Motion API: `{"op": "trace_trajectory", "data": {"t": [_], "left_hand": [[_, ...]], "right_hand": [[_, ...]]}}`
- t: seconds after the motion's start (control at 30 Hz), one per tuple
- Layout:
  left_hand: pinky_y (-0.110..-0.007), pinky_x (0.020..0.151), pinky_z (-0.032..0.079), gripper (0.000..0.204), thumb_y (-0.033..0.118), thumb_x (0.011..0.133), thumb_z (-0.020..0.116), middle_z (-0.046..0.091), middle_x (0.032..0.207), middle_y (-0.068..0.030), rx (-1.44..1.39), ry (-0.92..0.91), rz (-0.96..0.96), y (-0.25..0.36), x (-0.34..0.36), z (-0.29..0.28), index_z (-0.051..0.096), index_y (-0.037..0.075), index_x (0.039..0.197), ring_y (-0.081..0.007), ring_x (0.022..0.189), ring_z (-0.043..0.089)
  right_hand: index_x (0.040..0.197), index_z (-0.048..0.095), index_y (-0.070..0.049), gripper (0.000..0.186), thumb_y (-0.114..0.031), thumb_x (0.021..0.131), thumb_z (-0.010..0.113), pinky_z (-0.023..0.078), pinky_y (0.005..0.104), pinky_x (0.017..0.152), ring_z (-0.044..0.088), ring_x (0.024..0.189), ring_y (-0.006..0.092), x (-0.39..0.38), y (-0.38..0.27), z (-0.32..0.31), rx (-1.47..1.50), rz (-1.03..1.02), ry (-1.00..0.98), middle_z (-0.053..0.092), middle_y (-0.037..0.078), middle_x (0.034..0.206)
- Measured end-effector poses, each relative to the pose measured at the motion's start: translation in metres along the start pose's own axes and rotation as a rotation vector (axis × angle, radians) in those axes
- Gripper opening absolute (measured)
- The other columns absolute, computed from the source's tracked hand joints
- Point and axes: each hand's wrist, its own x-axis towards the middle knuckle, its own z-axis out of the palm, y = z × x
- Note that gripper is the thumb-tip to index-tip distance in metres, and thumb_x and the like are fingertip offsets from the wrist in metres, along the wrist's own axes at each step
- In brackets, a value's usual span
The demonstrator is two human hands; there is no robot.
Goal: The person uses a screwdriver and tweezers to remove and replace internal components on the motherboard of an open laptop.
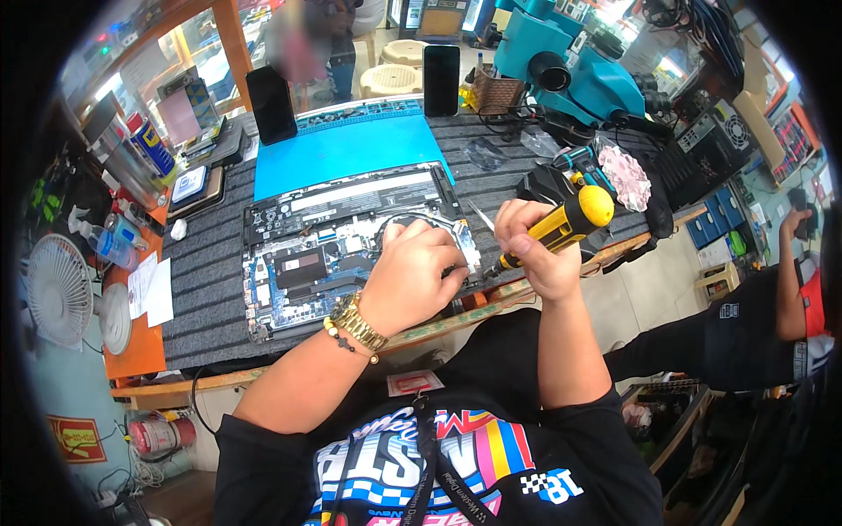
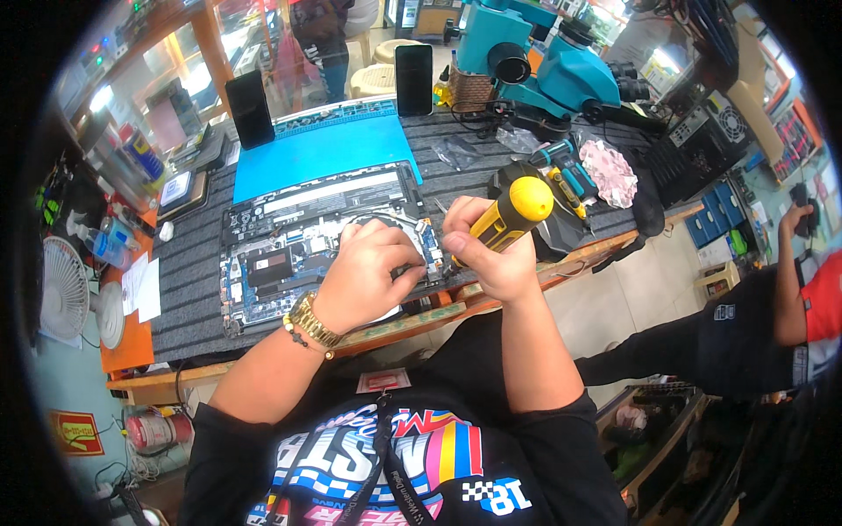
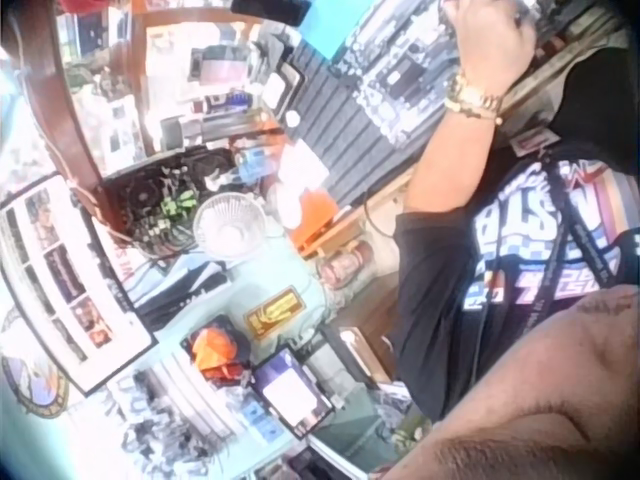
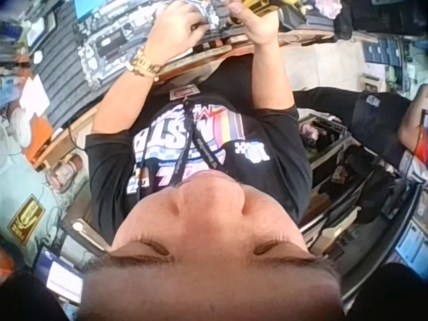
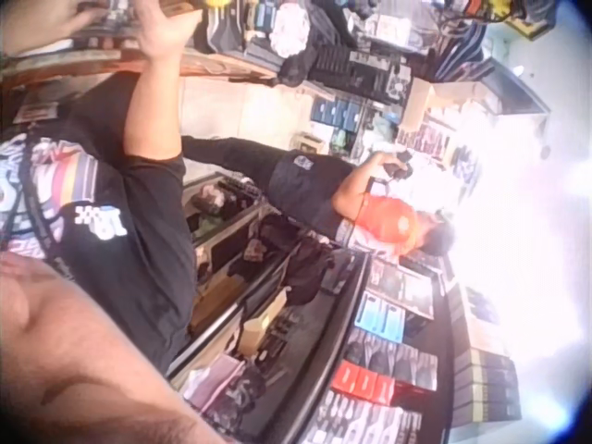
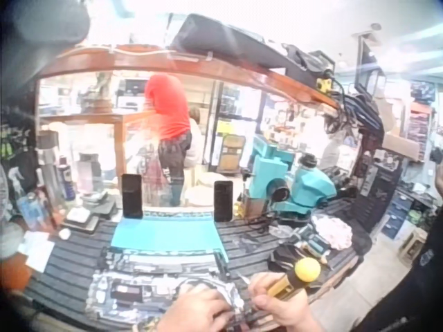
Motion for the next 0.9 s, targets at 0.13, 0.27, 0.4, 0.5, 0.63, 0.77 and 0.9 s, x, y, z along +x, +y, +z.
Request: {"op": "trace_trajectory", "data": {"t": [0.13,0.27,0.4,0.5,0.63,0.77,0.9], "left_hand": [[-0.044,0.094,0.043,0.005,0.019,0.090,0.084,0.074,0.098,0.0024,0.004,0.004,-0.005,0.0014,0.0004,-0.0008,0.083,0.014,0.090,-0.0232,0.101,0.065],[-0.044,0.094,0.042,0.005,0.019,0.090,0.084,0.073,0.098,0.0024,-0.014,0.006,-0.008,0.0007,0.0005,-0.0003,0.083,0.014,0.090,-0.0231,0.100,0.064],[-0.044,0.093,0.041,0.005,0.019,0.091,0.083,0.073,0.097,0.0025,-0.016,0.006,-0.006,0.0016,0.0002,-0.0010,0.083,0.014,0.090,-0.0230,0.100,0.064],[-0.044,0.093,0.041,0.005,0.019,0.091,0.083,0.073,0.097,0.0025,-0.016,-0.004,-0.002,0.0014,-0.0001,-0.0009,0.083,0.014,0.091,-0.0229,0.100,0.064],[-0.044,0.093,0.041,0.005,0.019,0.091,0.083,0.074,0.098,0.0025,-0.023,-0.018,-0.006,0.0007,-0.0007,0.0001,0.084,0.014,0.092,-0.0227,0.100,0.064],[-0.043,0.091,0.040,0.005,0.018,0.091,0.083,0.074,0.099,0.0025,-0.023,-0.032,-0.006,0.0005,-0.0012,0.0006,0.084,0.014,0.093,-0.0225,0.100,0.064],[-0.043,0.090,0.040,0.006,0.018,0.090,0.083,0.074,0.099,0.0025,-0.023,-0.030,0.005,0.0005,-0.0014,0.0004,0.084,0.014,0.094,-0.0225,0.099,0.064]], "right_hand": [[0.092,0.067,-0.003,0.013,-0.001,0.093,0.080,0.046,0.0306,0.072,0.059,0.082,0.0151,0.0004,-0.0023,0.0034,0.006,0.029,0.003,0.067,0.009,0.092],[0.092,0.066,-0.004,0.013,-0.001,0.094,0.079,0.046,0.0299,0.071,0.058,0.081,0.0144,0.0010,-0.0015,0.0022,-0.007,0.034,0.018,0.066,0.008,0.092],[0.092,0.066,-0.004,0.013,-0.002,0.095,0.079,0.045,0.0300,0.071,0.057,0.080,0.0138,0.0012,-0.0050,0.0050,0.003,0.053,0.026,0.066,0.008,0.092],[0.093,0.066,-0.004,0.013,-0.004,0.095,0.079,0.045,0.0301,0.071,0.056,0.080,0.0137,0.0011,-0.0044,0.0042,0.001,0.050,0.027,0.066,0.008,0.092],[0.092,0.065,-0.004,0.014,-0.006,0.096,0.079,0.045,0.0300,0.070,0.056,0.080,0.0137,0.0013,-0.0031,0.0029,-0.007,0.042,0.025,0.065,0.009,0.092],[0.092,0.065,-0.004,0.015,-0.007,0.096,0.079,0.045,0.0301,0.071,0.056,0.081,0.0139,0.0015,-0.0033,0.0024,-0.023,0.040,0.033,0.065,0.008,0.091],[0.092,0.064,-0.004,0.014,-0.007,0.096,0.078,0.045,0.0307,0.072,0.056,0.081,0.0142,0.0015,-0.0032,0.0020,-0.015,0.044,0.039,0.065,0.008,0.091]]}}
